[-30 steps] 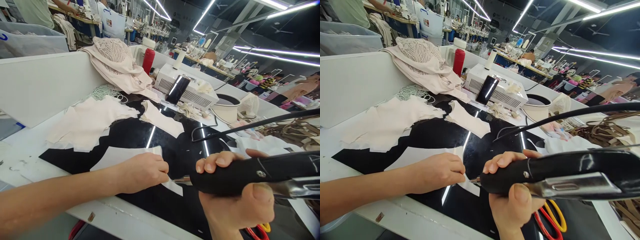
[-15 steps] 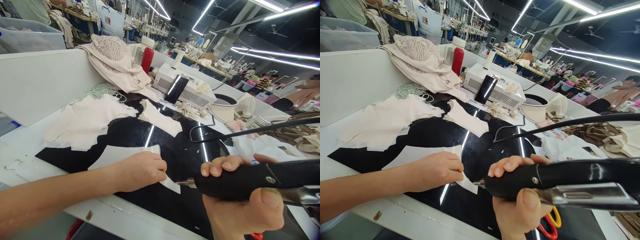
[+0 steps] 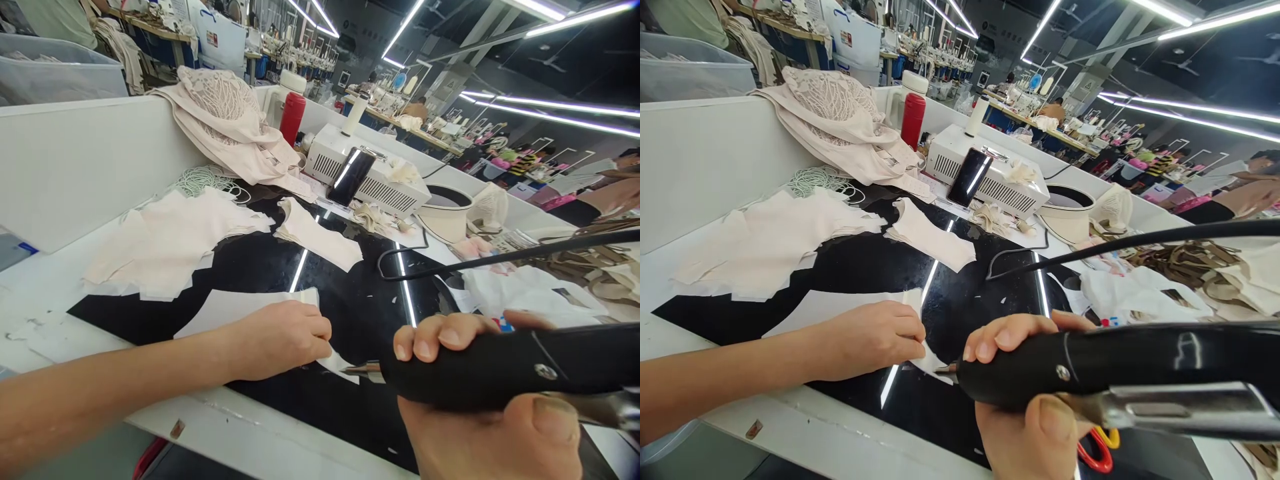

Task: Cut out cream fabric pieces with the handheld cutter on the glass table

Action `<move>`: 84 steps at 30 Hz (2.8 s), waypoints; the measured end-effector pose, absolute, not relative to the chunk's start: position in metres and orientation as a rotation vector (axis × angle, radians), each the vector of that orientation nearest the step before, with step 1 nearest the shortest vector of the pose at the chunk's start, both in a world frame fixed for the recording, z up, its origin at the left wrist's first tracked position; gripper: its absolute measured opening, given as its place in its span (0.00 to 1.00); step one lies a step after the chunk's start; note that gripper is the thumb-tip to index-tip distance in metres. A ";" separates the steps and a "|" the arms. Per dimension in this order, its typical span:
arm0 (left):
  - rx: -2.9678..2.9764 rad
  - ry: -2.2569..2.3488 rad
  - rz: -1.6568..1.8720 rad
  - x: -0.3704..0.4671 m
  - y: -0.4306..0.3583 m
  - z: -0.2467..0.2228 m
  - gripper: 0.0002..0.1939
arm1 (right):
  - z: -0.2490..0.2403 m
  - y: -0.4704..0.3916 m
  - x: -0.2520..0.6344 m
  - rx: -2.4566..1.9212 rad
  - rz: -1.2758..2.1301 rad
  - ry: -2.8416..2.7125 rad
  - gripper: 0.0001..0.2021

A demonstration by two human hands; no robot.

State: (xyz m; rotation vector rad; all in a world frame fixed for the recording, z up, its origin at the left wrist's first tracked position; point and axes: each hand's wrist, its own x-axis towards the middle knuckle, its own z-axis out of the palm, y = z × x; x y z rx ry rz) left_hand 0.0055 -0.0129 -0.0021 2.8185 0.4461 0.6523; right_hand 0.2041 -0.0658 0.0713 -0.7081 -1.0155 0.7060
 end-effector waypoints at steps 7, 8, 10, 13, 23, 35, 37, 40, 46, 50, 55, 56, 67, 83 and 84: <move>2.817 0.443 0.654 0.006 -0.013 -0.001 0.11 | 0.068 -0.066 0.193 -0.696 0.723 -0.994 0.21; 2.813 0.444 0.664 0.006 -0.013 -0.001 0.11 | 0.068 -0.066 0.192 -0.713 0.721 -0.985 0.22; 2.804 0.444 0.670 0.006 -0.013 -0.001 0.11 | 0.069 -0.067 0.194 -0.740 0.716 -0.981 0.22; 2.789 0.441 0.667 0.005 -0.014 -0.002 0.10 | 0.070 -0.068 0.201 -0.752 0.703 -0.998 0.23; 2.799 0.464 0.608 0.005 -0.015 -0.002 0.11 | 0.066 -0.073 0.210 -0.769 0.670 -1.009 0.21; 2.645 0.578 0.775 -0.013 0.004 0.011 0.12 | 0.060 -0.054 0.214 -0.740 0.585 -0.982 0.21; 2.685 0.620 0.683 -0.017 0.005 0.013 0.12 | 0.059 -0.046 0.219 -0.733 0.589 -0.989 0.19; 2.788 0.650 0.535 -0.020 0.001 0.014 0.11 | 0.057 -0.035 0.225 -0.727 0.579 -0.971 0.19; 2.666 0.849 0.221 -0.018 -0.028 0.033 0.06 | 0.057 -0.026 0.223 -0.664 0.619 -0.928 0.21; 2.649 0.939 0.062 -0.013 -0.028 0.051 0.10 | 0.055 -0.028 0.217 -0.605 0.683 -0.982 0.18; 2.827 0.734 0.224 0.000 0.003 0.051 0.05 | 0.054 -0.024 0.209 -0.573 0.694 -1.012 0.14; 2.791 0.646 0.257 0.003 0.009 0.050 0.10 | 0.054 -0.023 0.207 -0.578 0.693 -1.007 0.14; 2.610 0.537 0.021 0.012 0.035 0.041 0.18 | 0.051 -0.020 0.198 -0.653 0.731 -0.996 0.16; 2.610 0.579 -0.072 0.009 0.036 0.048 0.19 | 0.053 -0.021 0.184 -0.672 0.780 -1.011 0.14; 2.604 0.583 -0.084 0.009 0.035 0.048 0.20 | 0.053 -0.021 0.184 -0.672 0.787 -1.015 0.15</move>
